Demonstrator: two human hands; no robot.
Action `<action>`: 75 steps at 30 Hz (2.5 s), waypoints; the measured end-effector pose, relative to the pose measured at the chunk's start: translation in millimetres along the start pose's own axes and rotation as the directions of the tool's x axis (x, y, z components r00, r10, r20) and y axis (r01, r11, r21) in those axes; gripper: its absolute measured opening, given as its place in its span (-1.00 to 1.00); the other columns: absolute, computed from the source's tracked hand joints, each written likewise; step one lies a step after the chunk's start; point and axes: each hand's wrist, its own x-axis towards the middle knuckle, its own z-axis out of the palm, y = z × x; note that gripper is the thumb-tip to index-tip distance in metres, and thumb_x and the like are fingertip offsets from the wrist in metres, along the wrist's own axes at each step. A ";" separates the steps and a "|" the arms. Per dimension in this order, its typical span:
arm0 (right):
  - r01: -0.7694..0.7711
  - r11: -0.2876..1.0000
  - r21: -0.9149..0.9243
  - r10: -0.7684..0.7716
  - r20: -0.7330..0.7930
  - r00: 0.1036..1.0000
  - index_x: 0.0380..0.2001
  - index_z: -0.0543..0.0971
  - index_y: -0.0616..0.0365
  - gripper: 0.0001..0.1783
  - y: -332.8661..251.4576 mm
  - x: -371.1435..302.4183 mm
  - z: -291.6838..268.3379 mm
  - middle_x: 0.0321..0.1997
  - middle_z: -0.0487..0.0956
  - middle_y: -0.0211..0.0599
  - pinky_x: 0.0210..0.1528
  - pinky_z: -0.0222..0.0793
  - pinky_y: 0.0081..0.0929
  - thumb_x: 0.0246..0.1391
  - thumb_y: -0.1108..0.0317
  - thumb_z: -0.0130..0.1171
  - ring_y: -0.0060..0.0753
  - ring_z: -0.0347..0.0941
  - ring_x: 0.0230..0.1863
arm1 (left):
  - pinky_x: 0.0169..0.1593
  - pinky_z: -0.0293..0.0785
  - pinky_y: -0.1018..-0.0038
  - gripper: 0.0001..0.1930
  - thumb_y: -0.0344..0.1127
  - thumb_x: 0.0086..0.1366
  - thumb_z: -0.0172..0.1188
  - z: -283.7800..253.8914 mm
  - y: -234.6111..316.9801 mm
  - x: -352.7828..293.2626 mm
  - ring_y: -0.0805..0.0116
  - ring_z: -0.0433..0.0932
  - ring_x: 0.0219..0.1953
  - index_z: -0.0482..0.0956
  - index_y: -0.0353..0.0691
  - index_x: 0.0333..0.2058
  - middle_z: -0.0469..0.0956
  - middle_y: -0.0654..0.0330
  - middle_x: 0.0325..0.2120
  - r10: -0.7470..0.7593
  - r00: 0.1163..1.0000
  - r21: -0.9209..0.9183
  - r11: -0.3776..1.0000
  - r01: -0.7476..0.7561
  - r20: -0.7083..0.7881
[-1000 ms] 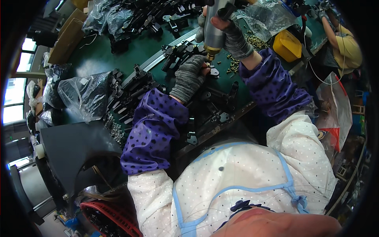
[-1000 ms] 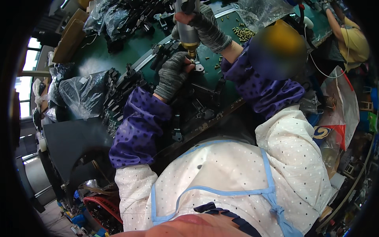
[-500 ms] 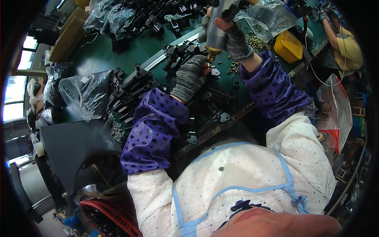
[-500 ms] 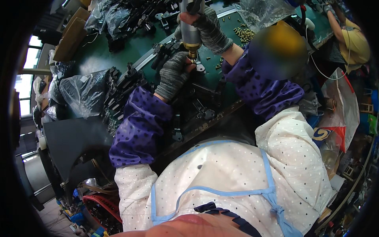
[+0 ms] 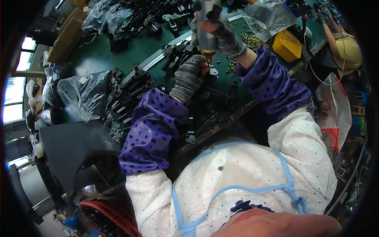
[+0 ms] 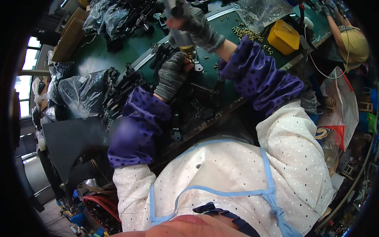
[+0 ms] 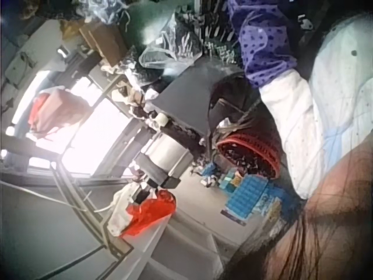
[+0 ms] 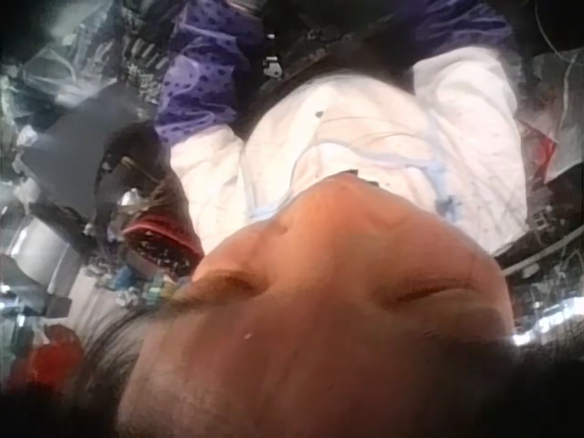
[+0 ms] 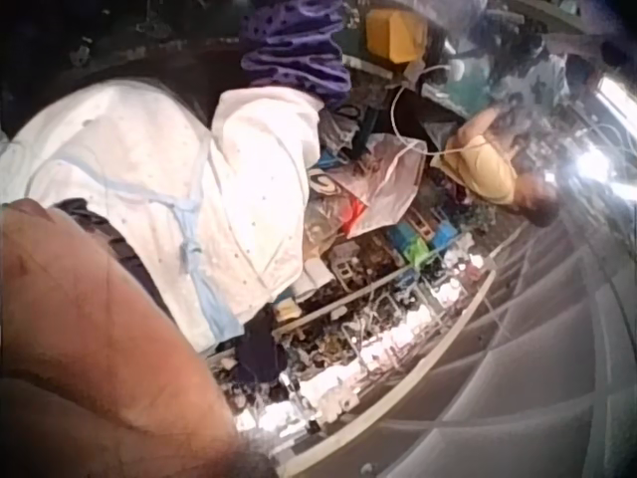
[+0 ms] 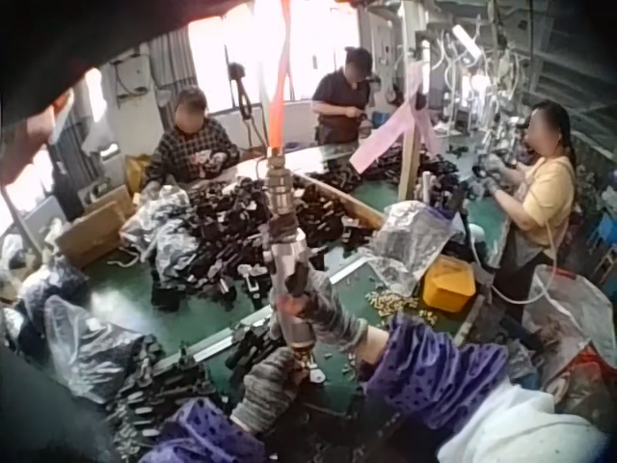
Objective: Assembling small black plastic and metal components using an electric screwdriver at a manual workstation.
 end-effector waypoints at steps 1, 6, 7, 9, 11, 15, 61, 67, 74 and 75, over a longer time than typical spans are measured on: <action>-0.038 0.999 -0.036 0.037 -0.026 0.999 -0.12 0.32 0.22 -0.49 2.0 0.2 -1.4 -0.33 0.45 -0.27 -0.36 0.51 -0.36 -0.14 0.20 0.19 -0.35 0.50 -0.39 | -0.38 0.39 0.39 -0.78 -0.43 -0.07 0.28 1.0 -1.2 -0.3 0.14 0.50 -0.44 0.43 -0.21 -0.42 0.47 0.13 -0.54 0.022 0.999 -0.004 1.000 -0.023 -0.024; -0.006 0.990 -0.138 0.007 0.001 1.000 -0.11 0.32 0.23 -0.45 15.2 4.9 -8.6 -0.28 0.44 -0.27 -0.35 0.50 -0.41 -0.14 0.15 0.19 -0.39 0.49 -0.37 | -0.39 0.41 0.36 -0.77 -0.37 -0.07 0.27 2.2 -7.3 1.3 0.12 0.50 -0.45 0.45 -0.19 -0.39 0.48 0.13 -0.53 0.042 0.999 0.056 0.998 -0.042 0.002; 0.050 0.990 -0.135 -0.046 0.033 0.998 -0.09 0.32 0.22 -0.44 14.1 5.9 -6.8 -0.26 0.43 -0.27 -0.34 0.50 -0.42 -0.13 0.13 0.19 -0.40 0.49 -0.36 | -0.39 0.41 0.35 -0.77 -0.35 -0.07 0.26 0.7 -6.3 1.8 0.11 0.50 -0.45 0.46 -0.18 -0.39 0.48 0.13 -0.53 0.048 0.999 0.089 0.995 -0.048 0.000; 0.133 0.986 -0.098 -0.115 0.170 0.979 0.01 0.22 0.17 -0.35 2.2 8.7 -0.3 -0.16 0.39 -0.29 -0.27 0.48 -0.45 -0.07 0.06 0.15 -0.39 0.47 -0.27 | -0.35 0.40 0.29 -0.77 -0.32 -0.05 0.24 -3.4 0.8 2.7 0.09 0.49 -0.38 0.45 -0.19 -0.38 0.48 0.09 -0.50 0.069 0.996 0.090 0.994 -0.063 -0.058; 0.083 0.995 -0.053 -0.070 0.213 0.974 0.09 0.15 0.15 -0.28 -19.6 7.1 6.4 -0.08 0.38 -0.28 -0.23 0.46 -0.48 -0.04 0.00 0.13 -0.39 0.46 -0.22 | -0.28 0.41 0.32 -0.74 -0.31 -0.09 0.27 -17.0 7.9 5.5 0.07 0.48 -0.30 0.45 -0.19 -0.38 0.48 0.07 -0.42 0.012 0.995 0.072 0.997 -0.019 0.096; 0.348 0.609 -0.713 -0.141 0.335 0.932 -0.10 0.38 0.19 -0.47 -57.8 -10.8 -1.2 -0.28 0.51 -0.28 -0.22 0.39 -0.45 -0.04 0.04 0.13 -0.38 0.48 -0.29 | -0.16 0.41 0.41 -0.73 -0.44 -0.10 0.29 -90.5 -0.8 1.1 0.19 0.47 -0.21 0.47 -0.17 -0.35 0.47 0.11 -0.26 0.115 0.990 0.018 0.993 -0.116 0.078; 0.267 0.285 -0.920 0.354 0.360 0.863 -0.22 0.44 0.17 -0.66 -0.5 -59.6 56.0 -0.54 0.49 -0.25 -0.36 0.37 -0.45 -0.03 0.19 0.14 -0.52 0.43 -0.49 | -0.29 0.45 0.46 -0.75 -0.41 -0.02 0.25 -35.7 45.7 -87.3 0.19 0.53 -0.38 0.50 -0.23 -0.30 0.52 0.10 -0.41 -0.032 0.987 0.258 0.964 0.072 -0.155; 0.312 0.065 -0.948 -0.499 0.240 0.833 -0.13 0.35 0.15 -0.58 -76.3 -8.3 25.9 -0.28 0.44 -0.35 -0.21 0.40 -0.49 -0.03 0.22 0.16 -0.49 0.43 -0.27 | -0.38 0.41 0.40 -0.82 -0.39 -0.03 0.25 -26.6 44.4 -77.5 0.19 0.50 -0.45 0.46 -0.24 -0.44 0.48 0.11 -0.51 -0.208 0.968 0.196 0.953 0.233 -0.138; 0.272 0.927 -0.258 -0.230 0.180 0.956 -0.15 0.32 0.14 -0.53 -18.6 12.8 33.1 -0.29 0.43 -0.33 -0.28 0.41 -0.44 -0.11 0.20 0.20 -0.40 0.43 -0.29 | -0.37 0.42 0.41 -0.85 -0.43 -0.04 0.23 -18.8 38.3 -79.0 0.20 0.51 -0.46 0.46 -0.23 -0.44 0.49 0.11 -0.52 -0.185 0.961 0.147 0.965 0.217 -0.203; 0.150 0.989 -0.009 -0.137 0.344 0.929 -0.08 0.26 0.14 -0.46 -14.8 1.2 38.8 -0.21 0.42 -0.23 -0.21 0.49 -0.32 -0.01 0.03 0.11 -0.26 0.50 -0.22 | -0.37 0.42 0.41 -0.84 -0.42 -0.04 0.23 -18.3 38.0 -78.9 0.20 0.51 -0.46 0.46 -0.23 -0.44 0.49 0.12 -0.53 -0.178 0.961 0.144 0.967 0.211 -0.213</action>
